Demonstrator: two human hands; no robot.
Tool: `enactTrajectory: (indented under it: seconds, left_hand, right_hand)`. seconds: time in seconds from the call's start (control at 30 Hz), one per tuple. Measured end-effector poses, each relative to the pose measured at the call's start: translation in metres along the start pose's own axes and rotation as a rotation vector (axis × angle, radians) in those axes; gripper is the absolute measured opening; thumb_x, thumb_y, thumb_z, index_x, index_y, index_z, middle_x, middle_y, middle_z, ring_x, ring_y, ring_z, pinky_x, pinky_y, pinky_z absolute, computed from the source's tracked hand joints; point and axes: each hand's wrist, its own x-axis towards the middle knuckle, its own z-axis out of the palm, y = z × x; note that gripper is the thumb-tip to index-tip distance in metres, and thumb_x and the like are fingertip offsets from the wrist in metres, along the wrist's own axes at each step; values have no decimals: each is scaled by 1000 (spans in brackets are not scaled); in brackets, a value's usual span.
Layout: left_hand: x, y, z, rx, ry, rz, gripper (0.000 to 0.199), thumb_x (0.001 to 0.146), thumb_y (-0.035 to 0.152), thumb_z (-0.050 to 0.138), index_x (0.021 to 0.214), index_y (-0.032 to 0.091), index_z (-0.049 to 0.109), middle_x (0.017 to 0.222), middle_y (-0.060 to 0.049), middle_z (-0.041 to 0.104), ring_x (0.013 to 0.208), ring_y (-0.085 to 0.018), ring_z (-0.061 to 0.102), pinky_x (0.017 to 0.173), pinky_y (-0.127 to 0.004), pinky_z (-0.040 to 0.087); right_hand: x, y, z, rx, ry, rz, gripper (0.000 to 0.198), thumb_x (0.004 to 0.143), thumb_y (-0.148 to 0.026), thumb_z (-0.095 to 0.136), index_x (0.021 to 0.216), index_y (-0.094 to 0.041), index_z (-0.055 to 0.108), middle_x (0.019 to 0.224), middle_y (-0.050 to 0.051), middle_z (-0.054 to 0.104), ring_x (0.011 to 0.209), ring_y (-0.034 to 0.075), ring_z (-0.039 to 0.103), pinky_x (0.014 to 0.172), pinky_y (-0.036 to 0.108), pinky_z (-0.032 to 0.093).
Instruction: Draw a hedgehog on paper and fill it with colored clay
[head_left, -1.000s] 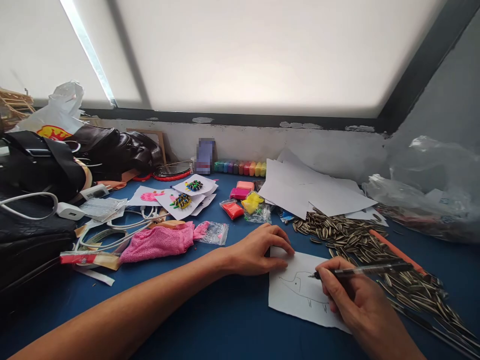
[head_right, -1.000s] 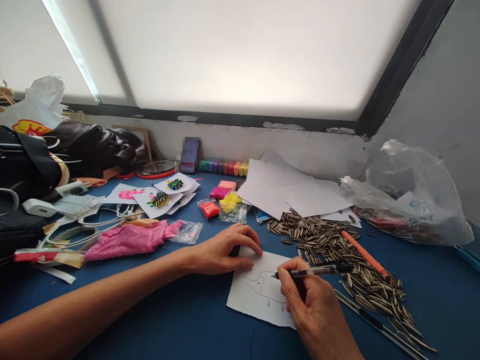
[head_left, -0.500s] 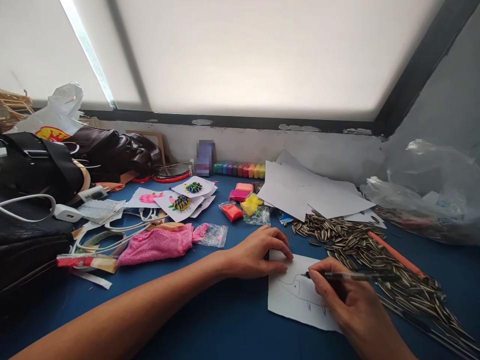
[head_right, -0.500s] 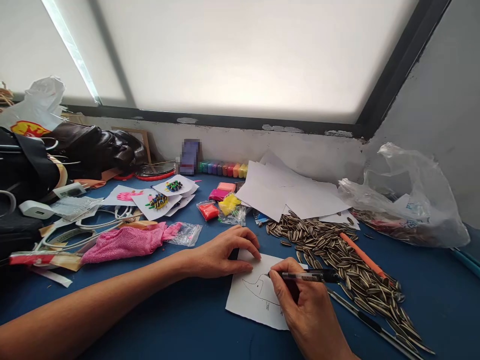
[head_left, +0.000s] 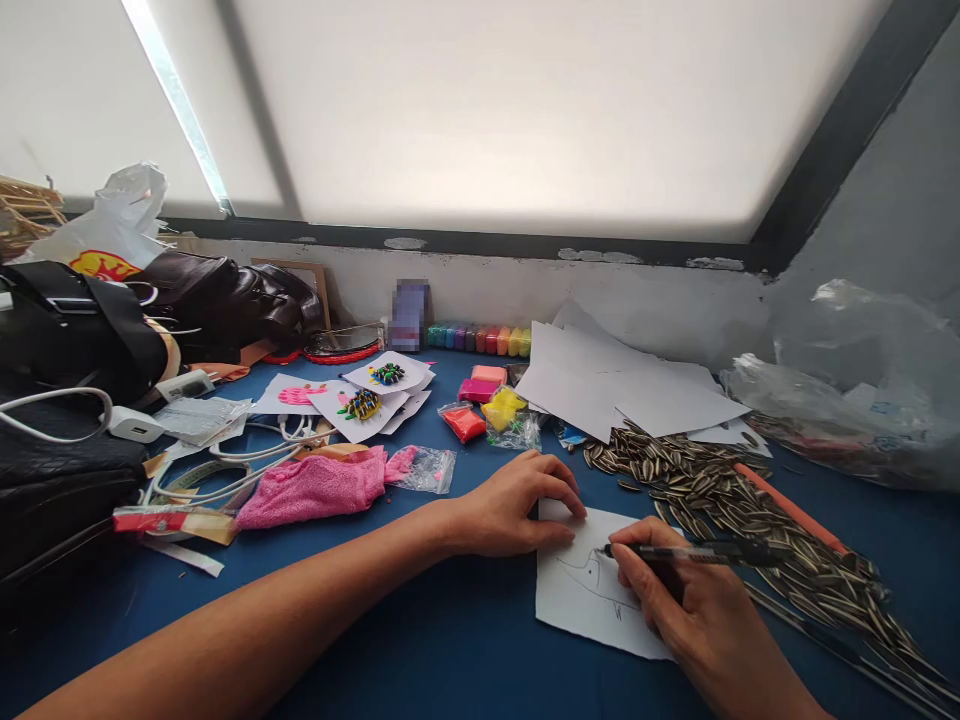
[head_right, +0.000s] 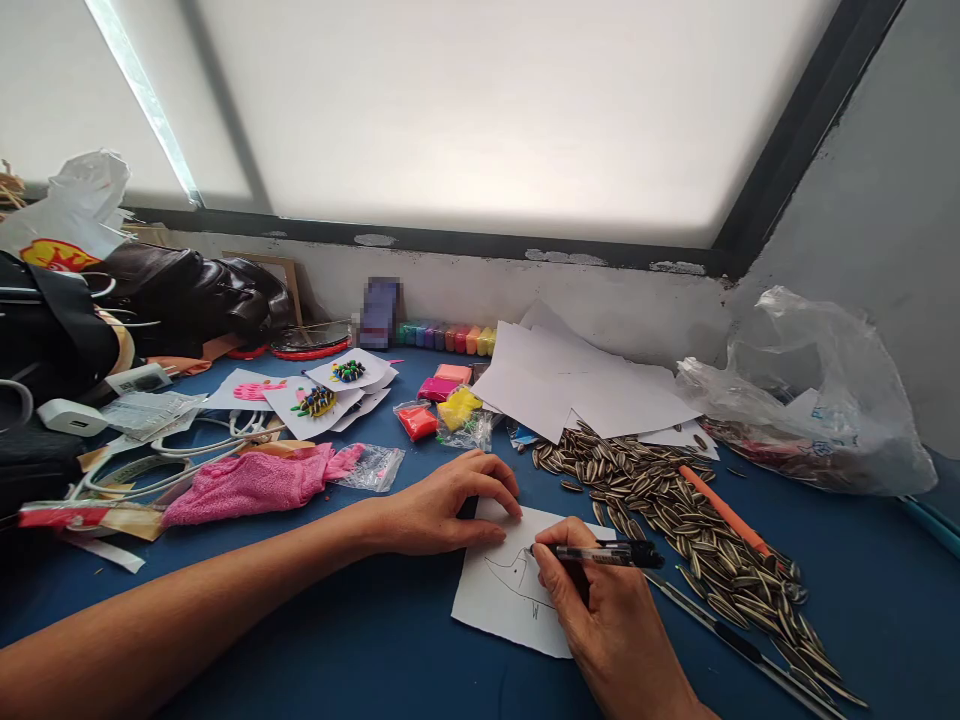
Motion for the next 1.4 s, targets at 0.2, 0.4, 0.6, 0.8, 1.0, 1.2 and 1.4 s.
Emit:
enactTrajectory:
  seconds: [0.2, 0.4, 0.6, 0.8, 1.0, 1.2, 1.4]
  left_hand:
    - [0, 0, 0, 1, 0, -8, 18, 80, 21, 73, 97, 20, 71, 109, -6, 61, 108, -22, 54, 98, -34, 41]
    - [0, 1, 0, 8, -3, -10, 19, 79, 21, 74, 97, 18, 71, 109, -7, 60, 108, -21, 53, 97, -33, 41]
    - [0, 2, -1, 8, -10, -9, 19, 79, 20, 74, 98, 18, 71, 109, -7, 60, 108, -21, 53, 98, -33, 40]
    - [0, 0, 0, 18, -3, -4, 19, 79, 21, 74, 98, 20, 71, 109, -6, 61, 107, -22, 54, 97, -34, 41]
    - [0, 0, -1, 16, -4, -4, 20, 79, 21, 75, 98, 19, 71, 109, -6, 61, 107, -22, 53, 97, -34, 41]
    - [0, 2, -1, 17, -10, -2, 19, 79, 20, 74, 98, 18, 71, 109, -6, 61, 107, -21, 53, 97, -33, 40]
    - [0, 2, -2, 14, -15, -5, 20, 79, 20, 74, 99, 16, 71, 109, -8, 60, 107, -21, 53, 96, -31, 40]
  right_hand:
    - [0, -1, 0, -1, 8, -32, 28, 93, -41, 44, 77, -24, 58, 56, -6, 33, 46, 12, 34, 38, 22, 28]
    - [-1, -1, -1, -10, 11, -49, 24, 93, -39, 46, 80, -24, 58, 59, -5, 40, 48, 11, 39, 41, 21, 32]
    - [0, -2, -1, -40, 27, -54, 24, 93, -40, 45, 81, -23, 58, 58, -5, 40, 47, 11, 37, 39, 21, 30]
    - [0, -3, -1, -24, 1, -44, 26, 94, -41, 45, 81, -23, 59, 58, -5, 42, 46, 11, 36, 40, 22, 29]
    - [0, -6, -2, -62, 11, -50, 27, 94, -40, 44, 80, -23, 61, 60, -4, 46, 48, 12, 39, 41, 22, 32]
    - [-3, -7, -3, -25, 59, -18, 28, 92, -43, 46, 80, -24, 61, 54, -5, 43, 44, 12, 39, 38, 22, 31]
    - [-5, -3, -5, -71, 132, -10, 27, 91, -44, 48, 77, -24, 60, 52, -6, 42, 43, 12, 38, 38, 23, 29]
